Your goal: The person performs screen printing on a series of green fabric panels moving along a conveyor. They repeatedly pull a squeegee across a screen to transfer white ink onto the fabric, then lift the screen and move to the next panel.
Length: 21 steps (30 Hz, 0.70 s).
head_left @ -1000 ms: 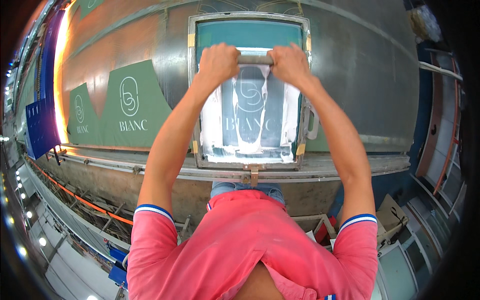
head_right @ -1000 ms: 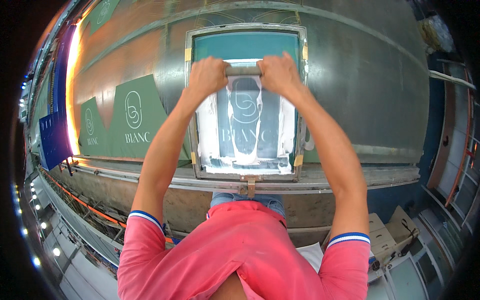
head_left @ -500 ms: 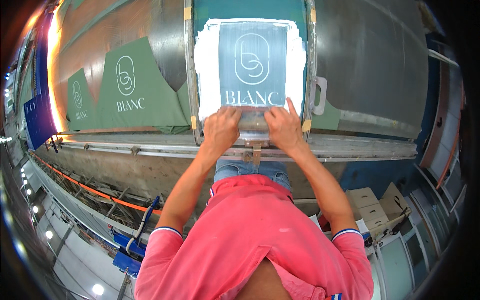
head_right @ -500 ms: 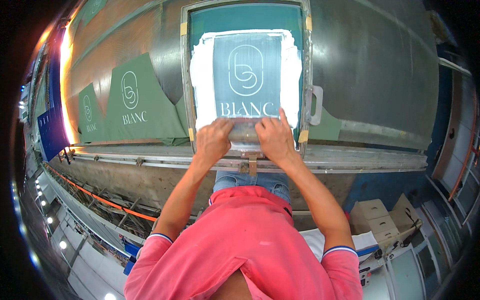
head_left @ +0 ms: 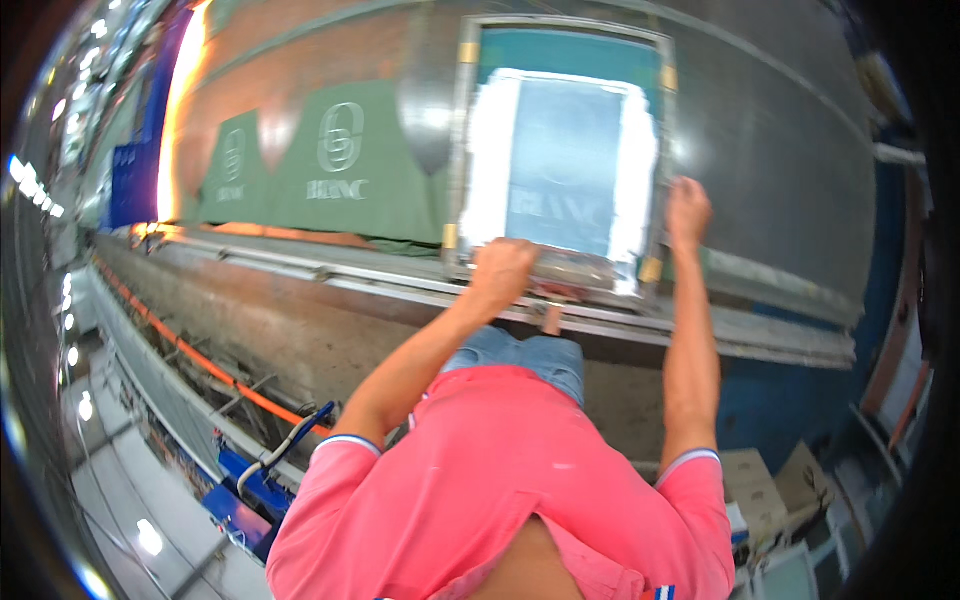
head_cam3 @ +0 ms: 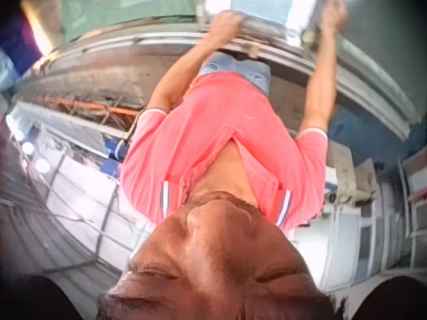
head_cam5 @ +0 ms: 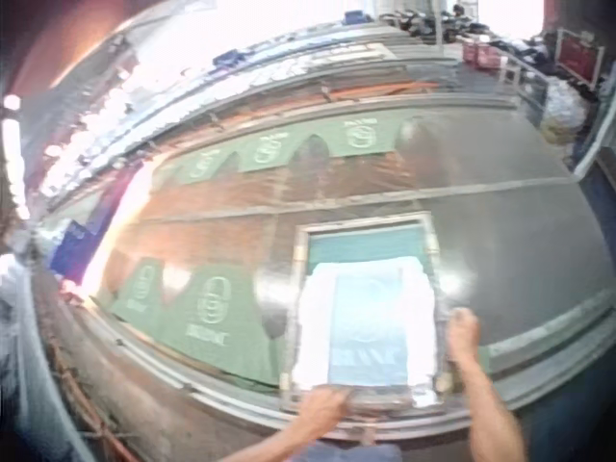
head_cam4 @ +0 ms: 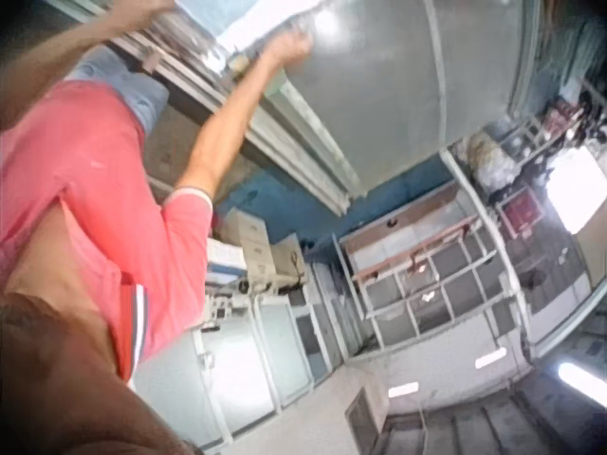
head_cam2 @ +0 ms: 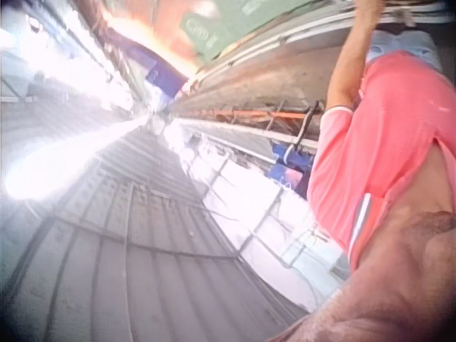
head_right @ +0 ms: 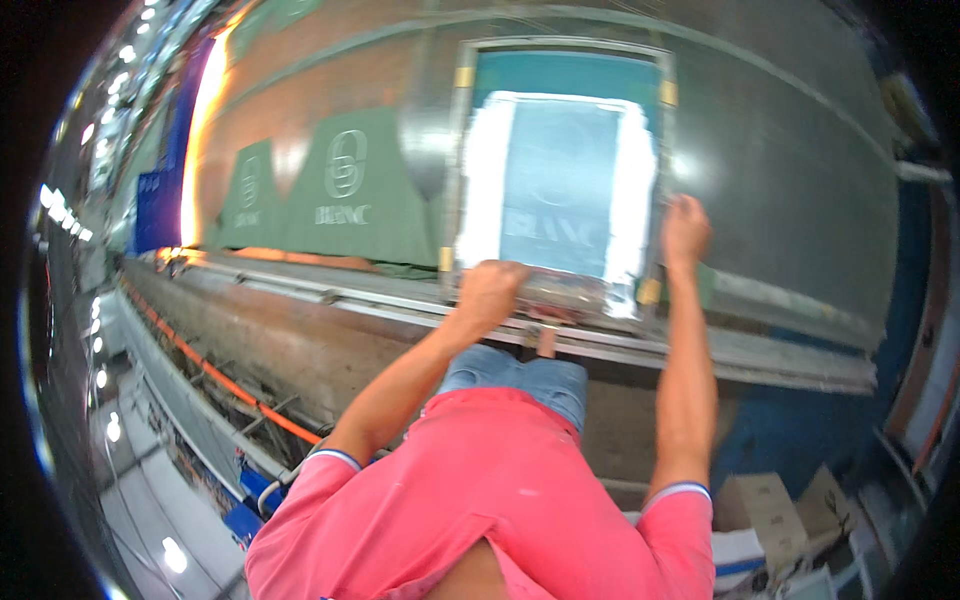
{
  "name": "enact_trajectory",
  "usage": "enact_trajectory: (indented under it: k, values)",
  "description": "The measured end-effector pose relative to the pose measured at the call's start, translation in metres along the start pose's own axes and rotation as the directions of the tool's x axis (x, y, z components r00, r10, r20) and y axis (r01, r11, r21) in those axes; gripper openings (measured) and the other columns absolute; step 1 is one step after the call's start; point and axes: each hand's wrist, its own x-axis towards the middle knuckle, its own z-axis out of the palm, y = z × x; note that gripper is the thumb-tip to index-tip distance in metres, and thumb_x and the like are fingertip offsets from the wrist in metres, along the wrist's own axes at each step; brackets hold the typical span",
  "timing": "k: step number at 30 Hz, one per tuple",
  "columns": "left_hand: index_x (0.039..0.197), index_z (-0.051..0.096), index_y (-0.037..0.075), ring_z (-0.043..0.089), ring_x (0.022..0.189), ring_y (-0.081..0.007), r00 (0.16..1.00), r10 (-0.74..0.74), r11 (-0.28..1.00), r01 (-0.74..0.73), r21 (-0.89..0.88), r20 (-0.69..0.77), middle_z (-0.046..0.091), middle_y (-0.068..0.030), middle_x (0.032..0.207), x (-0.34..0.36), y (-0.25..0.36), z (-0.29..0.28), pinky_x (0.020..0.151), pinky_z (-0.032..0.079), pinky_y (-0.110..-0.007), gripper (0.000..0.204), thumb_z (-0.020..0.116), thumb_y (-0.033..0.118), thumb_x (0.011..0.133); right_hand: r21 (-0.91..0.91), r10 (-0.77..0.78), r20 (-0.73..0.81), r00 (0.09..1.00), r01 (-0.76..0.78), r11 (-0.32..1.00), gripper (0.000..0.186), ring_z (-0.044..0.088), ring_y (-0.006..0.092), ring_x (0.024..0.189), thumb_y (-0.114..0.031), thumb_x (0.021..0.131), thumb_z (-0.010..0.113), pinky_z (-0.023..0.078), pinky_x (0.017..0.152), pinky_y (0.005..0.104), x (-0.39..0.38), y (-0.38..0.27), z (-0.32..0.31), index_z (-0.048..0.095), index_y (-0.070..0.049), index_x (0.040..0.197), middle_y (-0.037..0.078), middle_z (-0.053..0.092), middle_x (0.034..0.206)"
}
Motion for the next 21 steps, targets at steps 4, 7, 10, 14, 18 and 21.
enact_trajectory:
  k: [4, 7, 10, 14, 18, 21]
  values:
    - [0.100, 0.070, 0.006, 0.069, 0.083, -0.0322, 0.997, 0.018, 0.996, -0.024, -0.089, -0.069, 0.071, -0.0111, 0.091, -0.020, -0.023, -0.027, 0.072, 0.054, -0.044, 0.037, 0.064, 0.000, 0.064, 0.217, -0.026, -0.002, 1.000, 0.026, 0.976, 0.031, 0.067, 0.0222, 0.083, -0.026, 0.097, 0.059, 0.051, 0.078, 0.0355, -0.017, -0.059, -0.029, 0.069, 0.001, 0.108, 0.014, 0.072, 0.092]
    - [0.101, 0.070, 0.008, 0.069, 0.088, -0.0307, 0.995, -0.021, 0.995, 0.011, -0.100, -0.097, 0.072, -0.0099, 0.095, -0.037, -0.057, -0.051, 0.074, 0.055, -0.043, 0.039, 0.064, 0.000, 0.064, 0.299, -0.013, -0.003, 1.000, 0.013, 0.954, 0.029, 0.064, 0.0180, 0.079, -0.025, 0.097, 0.060, 0.050, 0.075, 0.0337, -0.035, -0.120, -0.012, 0.069, 0.002, 0.105, 0.010, 0.070, 0.088]
    - [0.103, 0.070, 0.010, 0.070, 0.093, -0.0287, 0.996, -0.072, 0.997, 0.070, -0.034, -0.056, 0.073, -0.0091, 0.099, -0.074, -0.149, -0.080, 0.077, 0.055, -0.042, 0.042, 0.064, 0.000, 0.064, 0.383, -0.070, -0.039, 0.997, 0.080, 0.920, 0.028, 0.062, 0.0171, 0.078, -0.024, 0.097, 0.060, 0.049, 0.074, 0.0329, -0.078, -0.175, 0.068, 0.069, 0.002, 0.103, 0.009, 0.069, 0.085]
    - [0.107, 0.068, 0.007, 0.067, 0.102, -0.0280, 0.997, -0.045, 0.999, 0.045, -0.006, -0.066, 0.071, -0.0099, 0.106, -0.116, -0.249, -0.118, 0.086, 0.054, -0.039, 0.044, 0.063, -0.001, 0.064, 0.469, -0.026, 0.027, 0.999, 0.010, 0.883, 0.026, 0.062, 0.0165, 0.078, -0.022, 0.096, 0.062, 0.049, 0.073, 0.0317, -0.132, -0.231, 0.168, 0.069, 0.002, 0.100, 0.009, 0.069, 0.084]
    - [0.103, 0.065, 0.001, 0.065, 0.101, -0.0297, 0.990, 0.048, 0.996, -0.038, 0.078, -0.132, 0.069, -0.0125, 0.103, -0.156, -0.314, -0.131, 0.090, 0.051, -0.039, 0.036, 0.060, 0.001, 0.068, 0.474, 0.064, 0.077, 0.995, -0.093, 0.876, 0.023, 0.059, 0.0137, 0.073, -0.019, 0.095, 0.063, 0.048, 0.068, 0.0306, -0.173, -0.271, 0.221, 0.068, 0.004, 0.099, 0.007, 0.067, 0.080]
    - [0.099, 0.063, -0.001, 0.065, 0.098, -0.0312, 0.984, 0.061, 0.996, -0.049, 0.074, -0.169, 0.067, -0.0137, 0.099, -0.171, -0.328, -0.132, 0.089, 0.050, -0.040, 0.029, 0.059, 0.003, 0.071, 0.479, 0.077, 0.124, 0.989, -0.128, 0.869, 0.024, 0.058, 0.0123, 0.071, -0.019, 0.095, 0.062, 0.046, 0.065, 0.0305, -0.183, -0.277, 0.237, 0.067, 0.004, 0.098, 0.006, 0.066, 0.078]
